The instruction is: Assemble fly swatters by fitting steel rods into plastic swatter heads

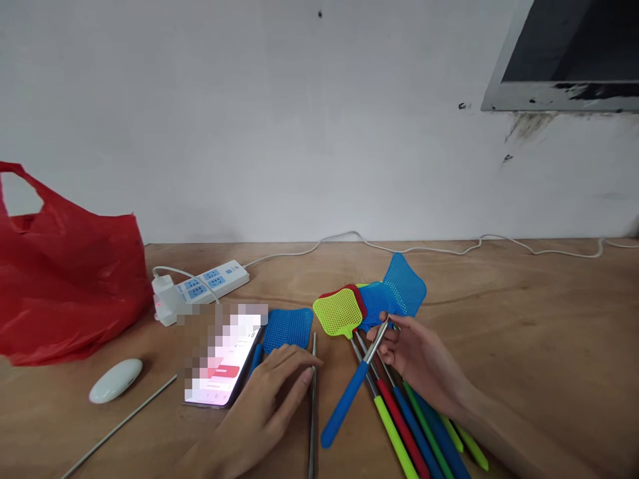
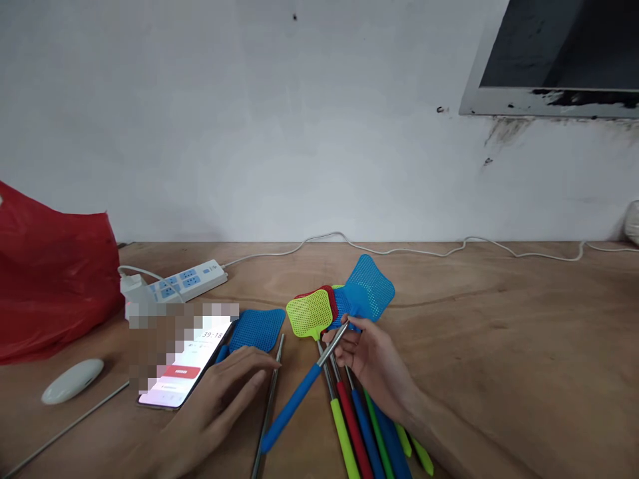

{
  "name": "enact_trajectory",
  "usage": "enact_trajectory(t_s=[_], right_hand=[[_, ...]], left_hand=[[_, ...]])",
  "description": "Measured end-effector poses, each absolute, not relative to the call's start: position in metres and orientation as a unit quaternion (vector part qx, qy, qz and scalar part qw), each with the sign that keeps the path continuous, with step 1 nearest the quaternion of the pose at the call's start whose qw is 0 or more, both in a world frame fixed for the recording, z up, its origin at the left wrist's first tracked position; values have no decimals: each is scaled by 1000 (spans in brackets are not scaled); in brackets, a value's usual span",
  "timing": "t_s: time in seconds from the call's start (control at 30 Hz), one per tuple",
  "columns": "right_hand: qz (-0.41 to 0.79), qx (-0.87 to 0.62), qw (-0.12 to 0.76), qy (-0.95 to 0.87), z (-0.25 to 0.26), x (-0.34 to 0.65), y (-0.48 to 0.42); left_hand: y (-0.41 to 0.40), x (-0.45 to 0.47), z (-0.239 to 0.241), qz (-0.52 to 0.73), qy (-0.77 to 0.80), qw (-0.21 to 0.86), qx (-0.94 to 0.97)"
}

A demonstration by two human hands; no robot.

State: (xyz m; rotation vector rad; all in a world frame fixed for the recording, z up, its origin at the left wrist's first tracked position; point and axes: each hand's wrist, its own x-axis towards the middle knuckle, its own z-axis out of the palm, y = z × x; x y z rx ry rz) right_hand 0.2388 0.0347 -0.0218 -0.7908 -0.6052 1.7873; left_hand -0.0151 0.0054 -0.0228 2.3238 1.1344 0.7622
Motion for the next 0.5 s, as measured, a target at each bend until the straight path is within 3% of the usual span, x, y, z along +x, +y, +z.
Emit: enact_trajectory(t_s=[0.13, 0.5], right_hand=[[748, -314, 514, -278, -23, 238, 35], [724, -279, 457, -434, -21, 232, 24]], left_hand=[[2, -16, -22, 291, 412, 280, 817], [0, -15, -30, 253, 437, 247, 827]])
